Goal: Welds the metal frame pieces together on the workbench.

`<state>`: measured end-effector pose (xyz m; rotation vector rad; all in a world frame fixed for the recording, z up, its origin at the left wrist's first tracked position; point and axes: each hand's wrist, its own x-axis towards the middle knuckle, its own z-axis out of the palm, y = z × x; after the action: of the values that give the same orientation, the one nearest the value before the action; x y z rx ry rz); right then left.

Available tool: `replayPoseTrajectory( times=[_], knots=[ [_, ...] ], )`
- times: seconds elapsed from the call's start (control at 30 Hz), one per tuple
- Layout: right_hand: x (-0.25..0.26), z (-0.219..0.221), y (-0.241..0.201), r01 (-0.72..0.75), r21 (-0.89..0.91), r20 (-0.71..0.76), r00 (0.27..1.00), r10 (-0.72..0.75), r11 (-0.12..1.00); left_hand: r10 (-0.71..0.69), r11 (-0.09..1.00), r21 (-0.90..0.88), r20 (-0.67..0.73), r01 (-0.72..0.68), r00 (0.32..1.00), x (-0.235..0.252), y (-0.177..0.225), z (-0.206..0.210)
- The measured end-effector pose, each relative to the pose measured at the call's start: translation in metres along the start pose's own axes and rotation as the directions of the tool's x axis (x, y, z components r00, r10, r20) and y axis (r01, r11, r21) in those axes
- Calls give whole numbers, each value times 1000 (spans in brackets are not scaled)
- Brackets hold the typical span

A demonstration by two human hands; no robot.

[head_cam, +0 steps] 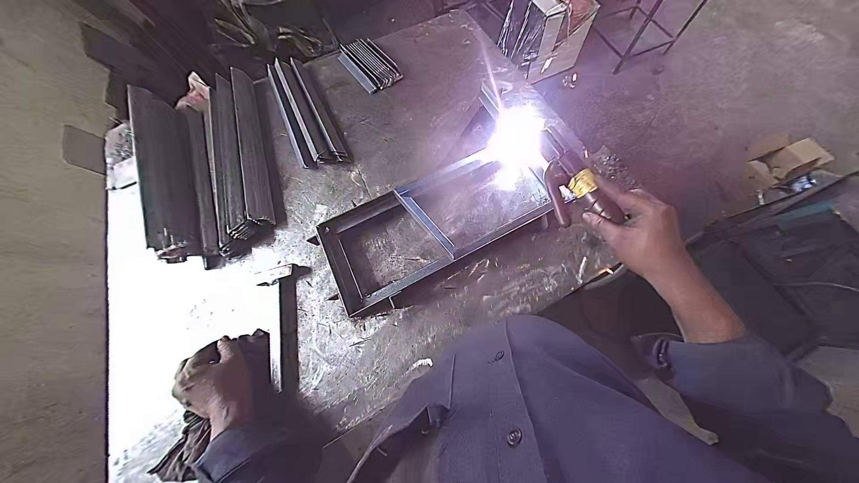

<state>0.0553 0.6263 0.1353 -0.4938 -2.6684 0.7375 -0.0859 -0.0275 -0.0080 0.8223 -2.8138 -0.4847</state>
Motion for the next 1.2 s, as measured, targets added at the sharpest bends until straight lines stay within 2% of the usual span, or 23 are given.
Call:
replayPoseTrajectory(
  times=[0.37,0.47,0.53,0.93,1.2],
  knots=[
    [0,-1,-1,-1,-27,16,1000,1,1000,-7,1000,-9,8,7,1000,-4,6,-4],
    [-3,-1,6,4,-38,-3,1000,-4,999,-25,1000,19,0,25,1000,-12,16,-7],
    [-5,-2,4,54,-41,-49,997,-56,998,6,1000,1,-9,-6,1000,-7,7,-4],
    [-7,7,20,218,-302,18,975,-223,928,-37,999,-15,11,37,999,-7,10,-6],
    [-2,15,23,258,-408,56,964,-259,876,-36,999,-36,23,37,999,-3,5,-4]
  ],
)
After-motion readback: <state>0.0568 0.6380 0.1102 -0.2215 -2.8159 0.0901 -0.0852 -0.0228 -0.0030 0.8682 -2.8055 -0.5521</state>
